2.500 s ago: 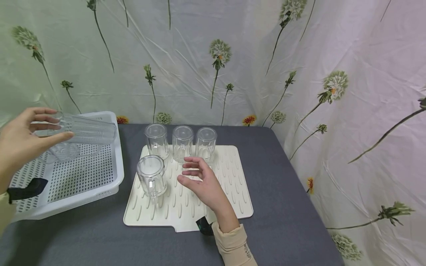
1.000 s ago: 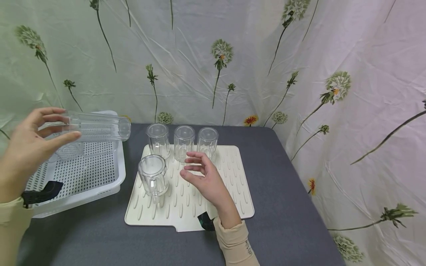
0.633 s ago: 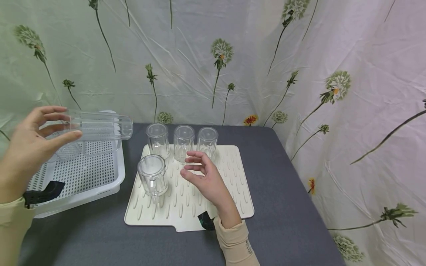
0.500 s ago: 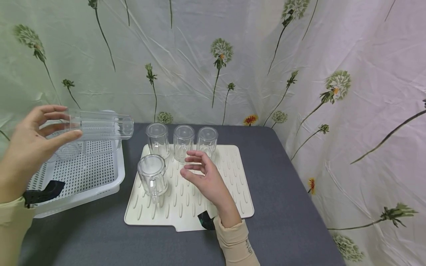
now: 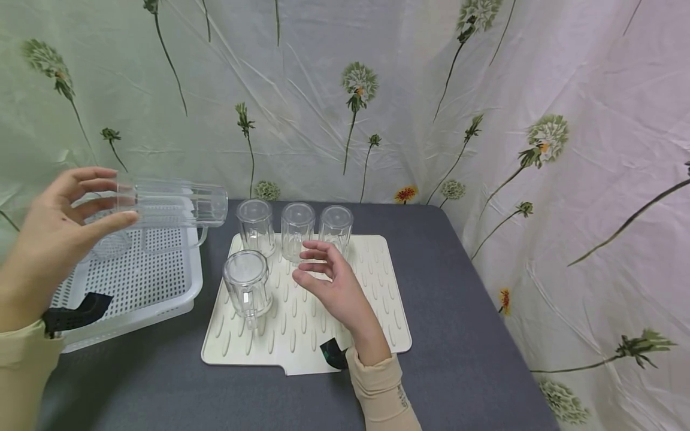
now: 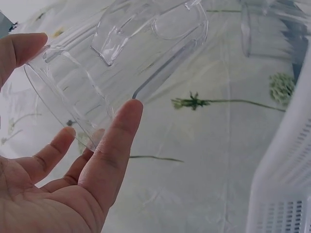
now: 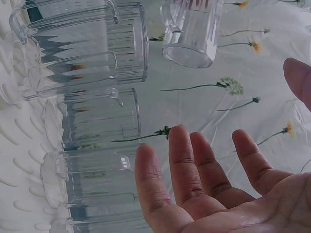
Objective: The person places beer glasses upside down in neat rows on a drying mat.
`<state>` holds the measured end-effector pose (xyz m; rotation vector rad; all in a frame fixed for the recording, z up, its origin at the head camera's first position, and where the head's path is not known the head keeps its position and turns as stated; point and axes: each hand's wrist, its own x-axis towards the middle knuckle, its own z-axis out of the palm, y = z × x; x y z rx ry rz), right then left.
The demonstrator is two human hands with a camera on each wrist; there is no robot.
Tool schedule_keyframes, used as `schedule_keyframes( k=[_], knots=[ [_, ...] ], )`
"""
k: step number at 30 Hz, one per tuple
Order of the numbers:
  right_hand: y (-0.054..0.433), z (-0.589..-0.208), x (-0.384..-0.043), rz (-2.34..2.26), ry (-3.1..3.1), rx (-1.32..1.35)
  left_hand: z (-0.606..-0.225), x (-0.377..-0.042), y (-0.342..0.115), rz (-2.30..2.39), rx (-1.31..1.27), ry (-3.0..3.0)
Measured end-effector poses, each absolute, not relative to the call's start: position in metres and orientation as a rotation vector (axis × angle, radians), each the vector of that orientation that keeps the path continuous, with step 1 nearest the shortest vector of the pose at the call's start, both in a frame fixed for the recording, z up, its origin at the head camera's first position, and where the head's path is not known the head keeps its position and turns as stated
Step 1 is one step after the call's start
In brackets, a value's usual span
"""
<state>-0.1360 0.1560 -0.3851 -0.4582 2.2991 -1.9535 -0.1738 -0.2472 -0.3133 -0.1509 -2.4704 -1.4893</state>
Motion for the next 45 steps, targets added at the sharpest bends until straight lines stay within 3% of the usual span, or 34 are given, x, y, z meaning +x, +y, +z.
schedule_keyframes(
  k=[9,16,45],
  knots=[
    [0.155,-0.383,-0.136,-1.957,2.298,-0.467,-0.305,-0.163,-0.235,-1.581,-0.240,-2.409],
    [0.154,-0.381,-0.136,-1.968,2.289,-0.480,-0.304,-0.157,-0.223,-1.912,-0.398,-2.177],
    [0.151,-0.373,-0.135,-2.035,2.236,-0.545,-0.313,-0.136,-0.183,-2.090,-0.697,-2.018]
  ],
)
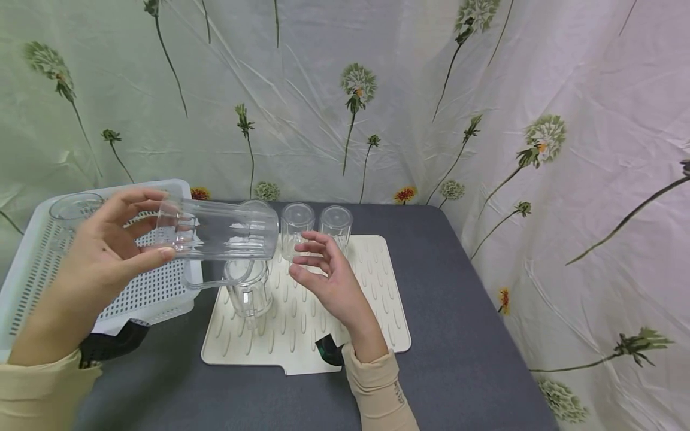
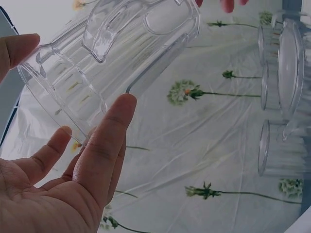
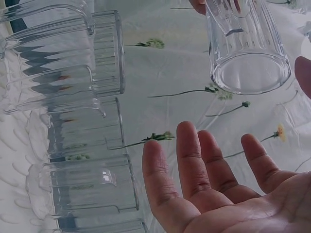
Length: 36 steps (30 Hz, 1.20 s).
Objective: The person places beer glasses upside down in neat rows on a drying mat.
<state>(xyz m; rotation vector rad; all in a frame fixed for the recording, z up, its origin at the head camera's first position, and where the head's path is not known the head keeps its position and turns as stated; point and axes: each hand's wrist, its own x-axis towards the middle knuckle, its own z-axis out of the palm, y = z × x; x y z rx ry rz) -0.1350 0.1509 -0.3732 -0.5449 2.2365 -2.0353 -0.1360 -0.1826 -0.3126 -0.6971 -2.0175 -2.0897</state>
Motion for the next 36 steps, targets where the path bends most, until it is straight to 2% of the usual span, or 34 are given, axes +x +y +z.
schedule_keyframes(
  k=[36],
  knots=[
    [0.147,-0.369,-0.129,-2.223,2.015,-0.670,-0.344,-0.124,-0.139,-2.061,-0.817,-2.053]
  ],
)
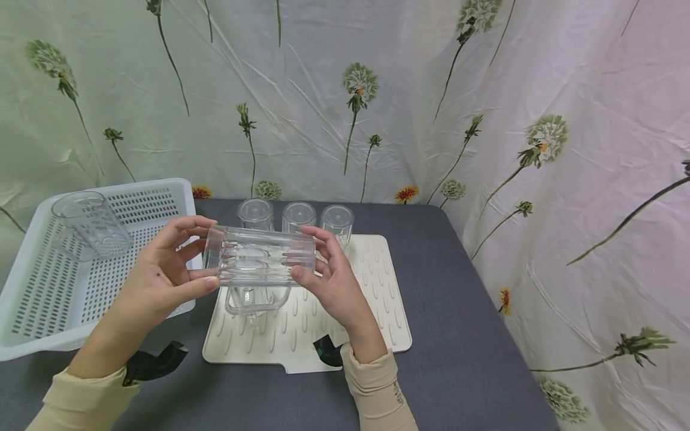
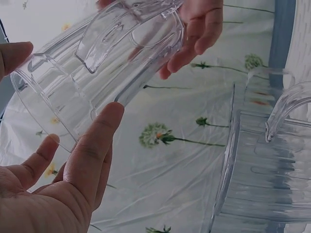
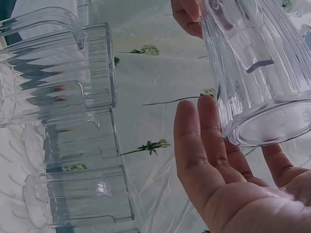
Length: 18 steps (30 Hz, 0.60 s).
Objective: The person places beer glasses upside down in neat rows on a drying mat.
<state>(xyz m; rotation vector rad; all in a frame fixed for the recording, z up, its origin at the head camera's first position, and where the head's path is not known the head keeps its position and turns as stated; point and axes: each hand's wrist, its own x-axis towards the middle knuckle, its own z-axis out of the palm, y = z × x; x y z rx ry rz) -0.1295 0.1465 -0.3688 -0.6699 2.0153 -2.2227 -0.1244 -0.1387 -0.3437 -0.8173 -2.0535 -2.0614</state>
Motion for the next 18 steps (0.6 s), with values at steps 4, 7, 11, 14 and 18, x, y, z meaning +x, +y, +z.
schedule_keyframes(
  k=[4,7,11,14,18],
  knots=[
    [0.1462,-0.3688,-0.1301,-2.240,2.016,-0.697,-0.3455,-0.1259,-0.1382,-2.069,-0.818,-2.047],
    [0.1463,-0.3692,-0.1309,-2.253,2.012,-0.715,-0.3466,-0.1271,-0.1379,-2.069,-0.807,-2.064],
    [0.1463,-0.3694,-0.1315,-2.257,2.024,-0.709,-0.3459,-0.1287,-0.1374,-2.073,-0.792,-2.081],
    [0.1463,-0.3696,-0.1317,-2.256,2.042,-0.696,-0.3448,-0.1300,-0.1369,-2.066,-0.786,-2.101],
    [0.1465,-0.3702,-0.1323,-2.256,2.061,-0.677,-0.3447,-0.1317,-0.1375,-2.054,-0.786,-2.134]
  ],
)
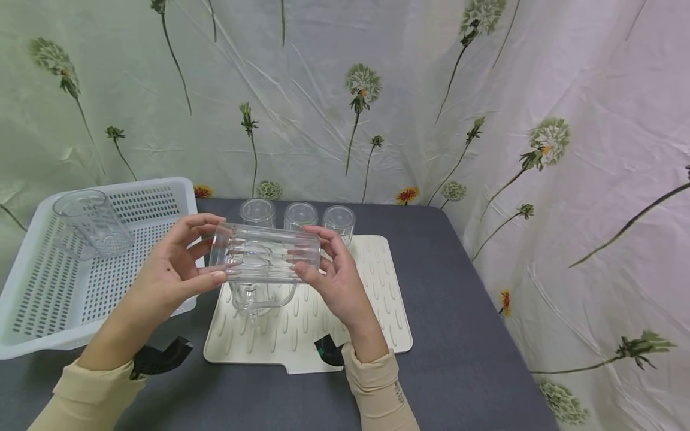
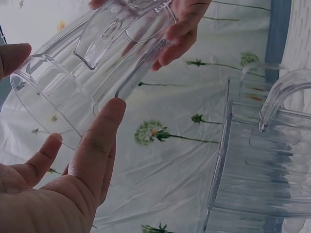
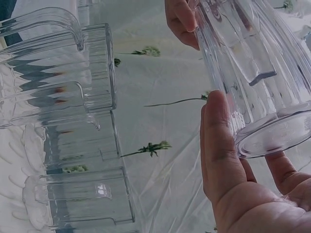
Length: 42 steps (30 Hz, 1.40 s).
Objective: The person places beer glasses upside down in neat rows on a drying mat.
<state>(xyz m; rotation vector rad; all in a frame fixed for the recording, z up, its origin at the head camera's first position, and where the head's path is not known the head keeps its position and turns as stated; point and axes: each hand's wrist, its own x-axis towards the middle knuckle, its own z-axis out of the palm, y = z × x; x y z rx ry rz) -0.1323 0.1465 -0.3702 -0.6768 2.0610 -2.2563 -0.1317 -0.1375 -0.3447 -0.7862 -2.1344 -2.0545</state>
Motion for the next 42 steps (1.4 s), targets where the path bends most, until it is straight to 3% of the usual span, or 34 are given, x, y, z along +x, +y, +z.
schedule_keyframes(
  k=[42],
  knots=[
    [0.154,-0.361,-0.132,-2.302,2.149,-0.649,-0.339,-0.140,-0.165,-2.035,-0.786,-2.170]
  ],
)
